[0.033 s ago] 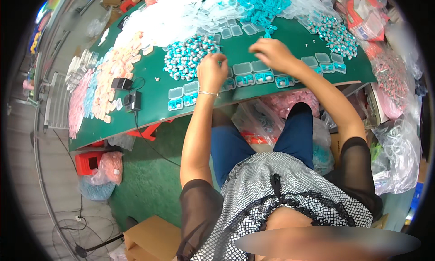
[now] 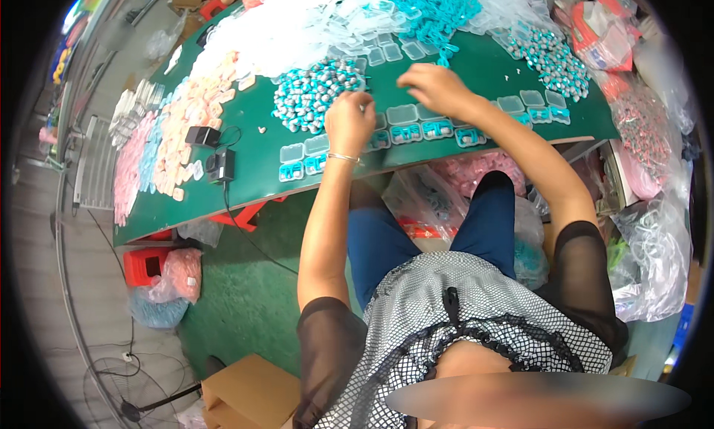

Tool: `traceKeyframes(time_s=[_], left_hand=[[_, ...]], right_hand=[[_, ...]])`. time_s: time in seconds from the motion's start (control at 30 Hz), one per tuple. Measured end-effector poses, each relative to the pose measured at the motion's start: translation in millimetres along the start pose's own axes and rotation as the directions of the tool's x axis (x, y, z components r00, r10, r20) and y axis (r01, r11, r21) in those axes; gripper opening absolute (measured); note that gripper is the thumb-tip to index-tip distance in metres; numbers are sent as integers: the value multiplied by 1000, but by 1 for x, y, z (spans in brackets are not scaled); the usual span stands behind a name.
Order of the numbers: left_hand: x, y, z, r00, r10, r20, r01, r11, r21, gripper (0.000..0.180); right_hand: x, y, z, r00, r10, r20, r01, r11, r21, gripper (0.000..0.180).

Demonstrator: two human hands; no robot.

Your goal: Sorting small blue and white plastic components into individual clear containers.

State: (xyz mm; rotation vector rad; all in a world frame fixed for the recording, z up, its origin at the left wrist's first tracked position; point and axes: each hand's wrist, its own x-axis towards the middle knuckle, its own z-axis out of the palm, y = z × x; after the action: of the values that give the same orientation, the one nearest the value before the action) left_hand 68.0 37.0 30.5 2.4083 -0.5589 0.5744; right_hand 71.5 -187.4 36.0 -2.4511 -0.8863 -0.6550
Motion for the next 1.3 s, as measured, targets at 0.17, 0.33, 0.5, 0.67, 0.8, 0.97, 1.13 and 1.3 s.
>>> traceKeyframes(time_s=[0.17,0.33,0.5,0.67,0.8,0.97,1.13,1.3], left_hand=[[-15,-14,-20,996,-63,-55,62,998,-30,11],[-27,-34,-39,984,-165,-71,156,981,-114,9],[-29,-45,-42,978,-172,-121,158,980,-117,8],[-16,-35,-26,978,-47,-201,43,999,-26,17],[-4,-28,-19,985,-104,-135,100,994,-37,26],[2,-31,-11,984,-154,-92,155,988,3,27],[3,-36,-6,982,-184,-50,180,981,-76,30],[4,-39,-4,990,-132,-44,128,987,-94,31]], right_hand=[[60,-3,66,990,-137,17,138,973,-183,22],[81,4,72,947,-321,19,311,900,-306,9],[110,-9,45,875,-475,91,477,818,-321,11],[124,-21,35,871,-413,265,487,795,-361,10],[136,-26,31,880,-273,389,421,829,-369,7],[144,-22,35,876,-58,479,219,933,-287,13],[143,-10,31,873,-54,485,140,980,-142,15],[139,0,24,864,-45,501,73,997,-37,11]])
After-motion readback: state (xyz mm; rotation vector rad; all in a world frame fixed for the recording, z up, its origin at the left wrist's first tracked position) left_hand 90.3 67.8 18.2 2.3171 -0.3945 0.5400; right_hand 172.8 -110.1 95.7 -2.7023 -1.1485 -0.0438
